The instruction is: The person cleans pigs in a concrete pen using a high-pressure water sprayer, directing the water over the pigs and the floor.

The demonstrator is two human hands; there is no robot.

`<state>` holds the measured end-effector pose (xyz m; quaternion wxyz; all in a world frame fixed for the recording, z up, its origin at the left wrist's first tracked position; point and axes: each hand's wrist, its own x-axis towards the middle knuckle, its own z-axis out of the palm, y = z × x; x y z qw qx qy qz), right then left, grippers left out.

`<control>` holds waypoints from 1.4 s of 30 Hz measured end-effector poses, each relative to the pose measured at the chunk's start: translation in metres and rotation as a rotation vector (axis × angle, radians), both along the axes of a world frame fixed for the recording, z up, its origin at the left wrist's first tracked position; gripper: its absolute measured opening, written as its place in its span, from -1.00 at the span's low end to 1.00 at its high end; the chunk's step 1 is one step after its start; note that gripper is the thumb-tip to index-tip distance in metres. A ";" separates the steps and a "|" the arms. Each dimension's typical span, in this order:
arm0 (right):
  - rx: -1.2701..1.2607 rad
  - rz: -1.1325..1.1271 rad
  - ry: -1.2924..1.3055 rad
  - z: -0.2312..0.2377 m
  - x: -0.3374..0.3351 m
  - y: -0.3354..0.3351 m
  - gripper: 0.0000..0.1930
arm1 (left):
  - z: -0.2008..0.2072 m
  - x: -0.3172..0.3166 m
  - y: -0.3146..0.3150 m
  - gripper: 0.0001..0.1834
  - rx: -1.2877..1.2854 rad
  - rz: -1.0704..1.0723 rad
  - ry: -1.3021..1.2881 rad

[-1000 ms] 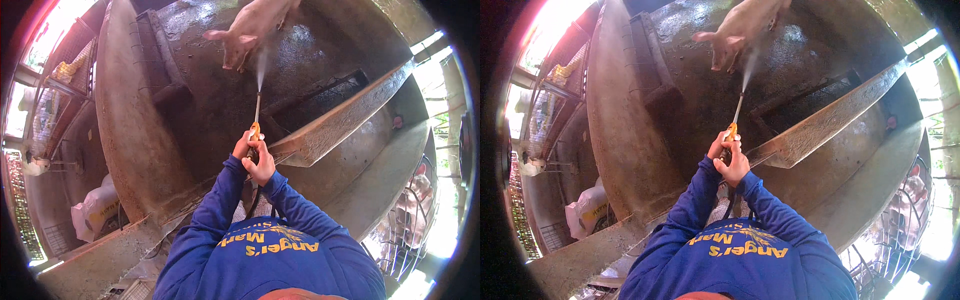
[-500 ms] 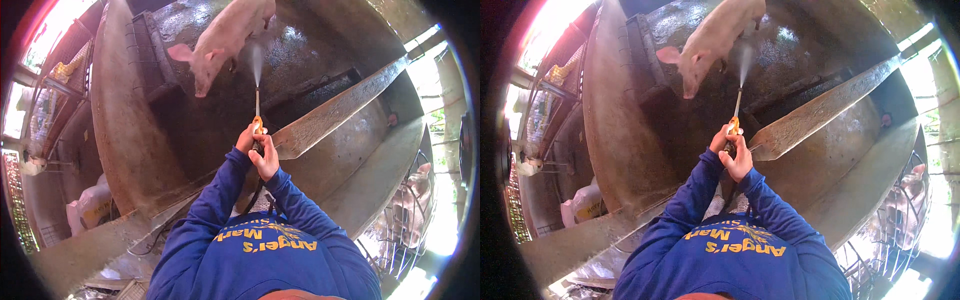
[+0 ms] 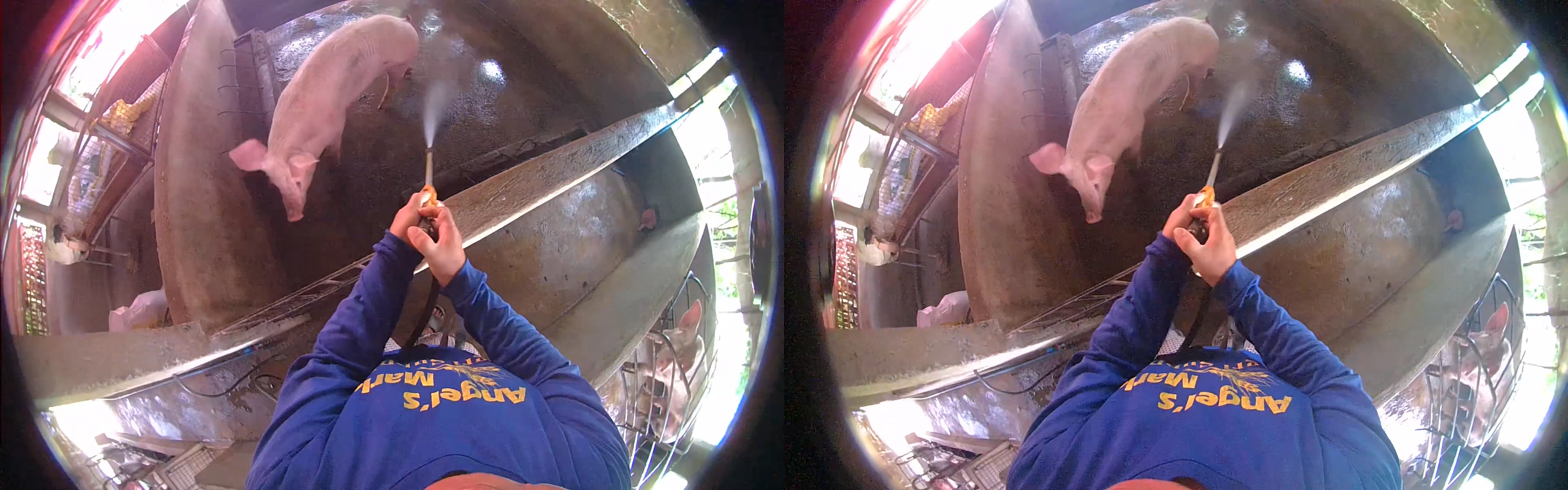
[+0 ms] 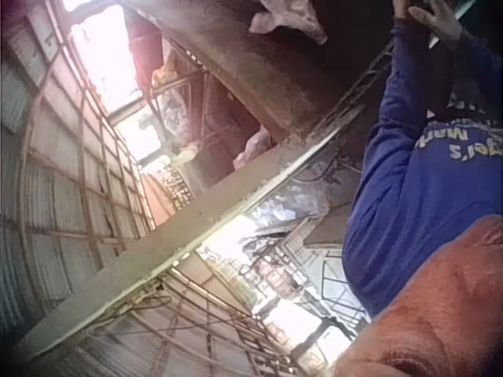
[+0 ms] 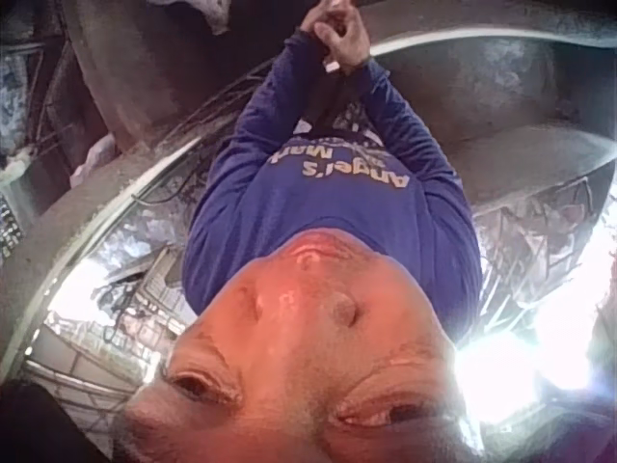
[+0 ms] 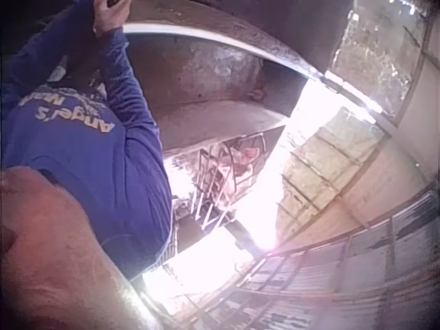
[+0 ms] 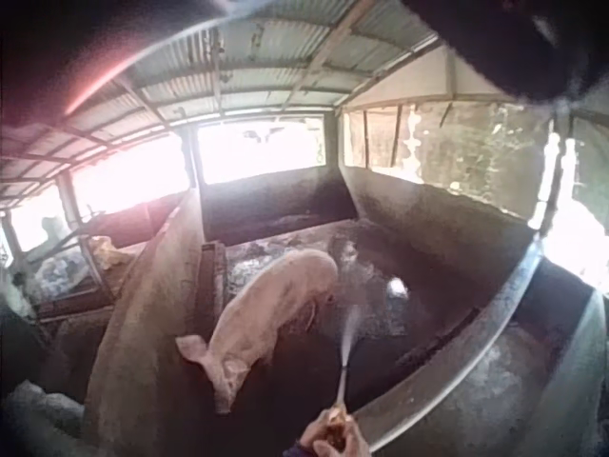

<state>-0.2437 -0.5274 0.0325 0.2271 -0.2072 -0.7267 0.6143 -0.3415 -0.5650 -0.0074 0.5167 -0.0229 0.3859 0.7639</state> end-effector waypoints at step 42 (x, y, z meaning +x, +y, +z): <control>-0.704 0.375 0.080 0.008 0.069 0.153 -0.66 | 0.008 0.076 0.129 -0.69 -0.048 0.340 -0.060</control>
